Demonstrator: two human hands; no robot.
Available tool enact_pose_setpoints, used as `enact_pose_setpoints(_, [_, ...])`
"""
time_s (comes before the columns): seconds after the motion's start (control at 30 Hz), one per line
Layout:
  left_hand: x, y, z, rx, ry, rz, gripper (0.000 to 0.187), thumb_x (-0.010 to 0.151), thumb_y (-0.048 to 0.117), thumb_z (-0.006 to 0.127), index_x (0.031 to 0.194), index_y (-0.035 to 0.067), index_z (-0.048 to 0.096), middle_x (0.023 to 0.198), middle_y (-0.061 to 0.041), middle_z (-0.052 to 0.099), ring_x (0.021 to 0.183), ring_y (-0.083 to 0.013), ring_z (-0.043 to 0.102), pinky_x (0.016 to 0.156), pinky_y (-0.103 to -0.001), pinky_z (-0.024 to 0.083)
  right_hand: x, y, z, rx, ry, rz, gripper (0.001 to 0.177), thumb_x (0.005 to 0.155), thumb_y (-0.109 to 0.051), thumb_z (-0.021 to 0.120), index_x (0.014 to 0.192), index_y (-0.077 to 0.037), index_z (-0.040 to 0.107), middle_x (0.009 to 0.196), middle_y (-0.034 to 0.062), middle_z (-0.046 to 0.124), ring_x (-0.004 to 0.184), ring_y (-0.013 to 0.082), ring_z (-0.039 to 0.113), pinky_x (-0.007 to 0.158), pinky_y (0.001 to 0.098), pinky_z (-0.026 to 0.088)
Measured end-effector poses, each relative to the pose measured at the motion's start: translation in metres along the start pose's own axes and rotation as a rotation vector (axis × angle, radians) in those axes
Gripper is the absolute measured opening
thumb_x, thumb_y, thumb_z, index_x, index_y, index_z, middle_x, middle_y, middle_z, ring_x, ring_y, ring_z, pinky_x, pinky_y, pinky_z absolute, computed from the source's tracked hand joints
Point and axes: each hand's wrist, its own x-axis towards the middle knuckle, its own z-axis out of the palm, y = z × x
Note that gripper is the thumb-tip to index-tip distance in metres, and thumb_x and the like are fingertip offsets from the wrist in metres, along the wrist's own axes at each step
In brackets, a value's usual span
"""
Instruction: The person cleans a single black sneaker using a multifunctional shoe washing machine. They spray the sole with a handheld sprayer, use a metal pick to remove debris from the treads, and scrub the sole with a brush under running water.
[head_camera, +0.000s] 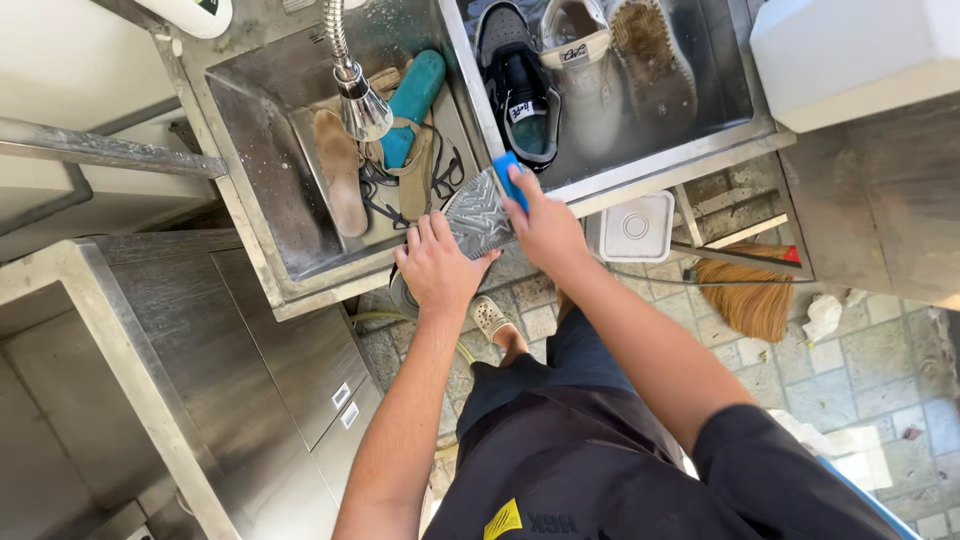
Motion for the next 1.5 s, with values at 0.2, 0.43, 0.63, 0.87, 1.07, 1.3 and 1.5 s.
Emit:
enact_pose_setpoints(0.2, [0.004,-0.001,-0.003,-0.027,-0.060,-0.046,0.090,0.052,0.064,0.092,0.112,0.009,0.055,0.109,-0.006,0.062,0.106,-0.0267,0.060,0.083,-0.047,0.045,0.002,-0.004,-0.008,0.067,-0.045,0.120,0.048,0.102,-0.037,0.058,0.147,-0.025,0.046,0.078,0.0260,0.069,0.076,0.0497,0.067,0.068,0.0571,0.052])
enact_pose_setpoints(0.43, [-0.012,-0.021,-0.014,0.033,0.011,0.008,0.096,0.048,0.058,0.093,0.120,0.007,0.056,0.112,-0.006,0.063,0.105,-0.0252,0.059,0.085,-0.047,0.044,-0.058,0.003,-0.012,-0.002,-0.133,0.057,0.051,0.100,-0.038,0.058,0.148,-0.023,0.045,0.079,0.0267,0.070,0.076,0.0499,0.067,0.069,0.0580,0.051])
enact_pose_setpoints(0.63, [0.001,-0.033,-0.016,-0.001,-0.082,-0.104,0.089,0.055,0.061,0.092,0.116,0.008,0.055,0.111,-0.006,0.063,0.107,-0.0258,0.059,0.084,-0.047,0.044,0.015,-0.018,0.009,-0.129,-0.175,0.013,0.049,0.102,-0.041,0.058,0.147,-0.023,0.046,0.083,0.0259,0.071,0.079,0.0495,0.067,0.071,0.0586,0.050])
enact_pose_setpoints(0.87, [0.003,-0.034,-0.013,-0.026,-0.021,-0.095,0.090,0.051,0.061,0.091,0.114,0.008,0.055,0.109,-0.006,0.063,0.104,-0.0261,0.060,0.080,-0.046,0.045,-0.034,-0.021,0.007,-0.086,-0.215,0.014,0.050,0.101,-0.039,0.058,0.145,-0.021,0.046,0.079,0.0259,0.069,0.074,0.0502,0.067,0.066,0.0590,0.050])
enact_pose_setpoints(1.07, [0.000,-0.035,-0.012,-0.031,-0.024,-0.095,0.091,0.053,0.061,0.092,0.116,0.007,0.055,0.111,-0.006,0.063,0.104,-0.0271,0.060,0.081,-0.046,0.044,-0.053,-0.014,0.004,-0.070,-0.213,-0.041,0.048,0.099,-0.041,0.060,0.142,-0.023,0.047,0.073,0.0217,0.070,0.070,0.0462,0.068,0.063,0.0573,0.050])
enact_pose_setpoints(1.3, [-0.004,-0.036,-0.005,-0.050,0.067,-0.090,0.095,0.053,0.061,0.091,0.121,0.005,0.056,0.112,-0.007,0.063,0.105,-0.0267,0.060,0.082,-0.046,0.045,-0.004,-0.017,0.005,0.001,-0.219,0.117,0.053,0.099,-0.043,0.058,0.145,-0.021,0.044,0.075,0.0222,0.071,0.074,0.0441,0.070,0.067,0.0553,0.052])
enact_pose_setpoints(1.5, [-0.001,-0.034,-0.009,-0.058,-0.028,-0.108,0.089,0.055,0.061,0.091,0.115,0.007,0.056,0.112,-0.007,0.063,0.104,-0.0272,0.060,0.083,-0.047,0.045,-0.023,-0.015,0.011,-0.166,-0.162,-0.101,0.061,0.102,-0.045,0.057,0.152,-0.014,0.039,0.085,0.0242,0.071,0.077,0.0471,0.069,0.067,0.0563,0.053])
